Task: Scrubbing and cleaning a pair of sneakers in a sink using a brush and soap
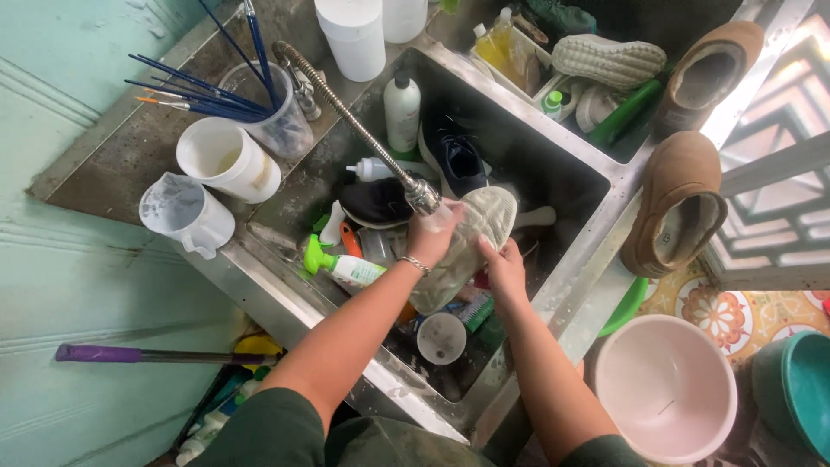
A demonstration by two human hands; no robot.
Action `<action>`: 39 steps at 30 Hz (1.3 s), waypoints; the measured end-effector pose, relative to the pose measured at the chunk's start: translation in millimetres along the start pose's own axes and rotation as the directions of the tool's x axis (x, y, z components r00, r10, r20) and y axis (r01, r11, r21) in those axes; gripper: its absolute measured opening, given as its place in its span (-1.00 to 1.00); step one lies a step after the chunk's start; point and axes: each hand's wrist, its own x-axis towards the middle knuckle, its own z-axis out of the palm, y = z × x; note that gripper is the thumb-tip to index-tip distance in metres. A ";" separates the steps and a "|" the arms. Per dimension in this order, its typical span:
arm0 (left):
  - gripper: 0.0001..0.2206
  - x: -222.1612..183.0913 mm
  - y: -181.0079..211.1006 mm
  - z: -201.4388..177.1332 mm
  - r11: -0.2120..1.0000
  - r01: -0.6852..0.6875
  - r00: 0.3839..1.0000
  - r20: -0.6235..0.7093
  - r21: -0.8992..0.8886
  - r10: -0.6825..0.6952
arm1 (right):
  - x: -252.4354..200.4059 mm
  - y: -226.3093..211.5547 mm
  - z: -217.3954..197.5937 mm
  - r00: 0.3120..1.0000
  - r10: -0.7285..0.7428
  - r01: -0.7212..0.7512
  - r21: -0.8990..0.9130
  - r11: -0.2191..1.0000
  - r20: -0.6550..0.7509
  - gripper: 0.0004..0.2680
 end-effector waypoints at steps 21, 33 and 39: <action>-0.59 5.0 -49.1 -78.9 0.948 0.008 0.998 0.061 0.318 -0.029 | -2.5 0.2 5.3 0.970 0.010 0.002 -0.051 0.999 0.244 -0.60; -0.81 -102.5 -31.7 -249.4 0.797 -0.311 0.948 0.229 0.518 0.221 | -12.6 -6.2 4.8 0.944 -0.025 0.044 -0.050 0.998 0.330 -0.48; -0.80 -111.2 -76.7 -270.7 0.710 -0.392 0.920 0.226 0.585 0.321 | -22.0 -14.0 4.7 0.943 -0.089 0.070 0.070 0.995 0.322 -0.54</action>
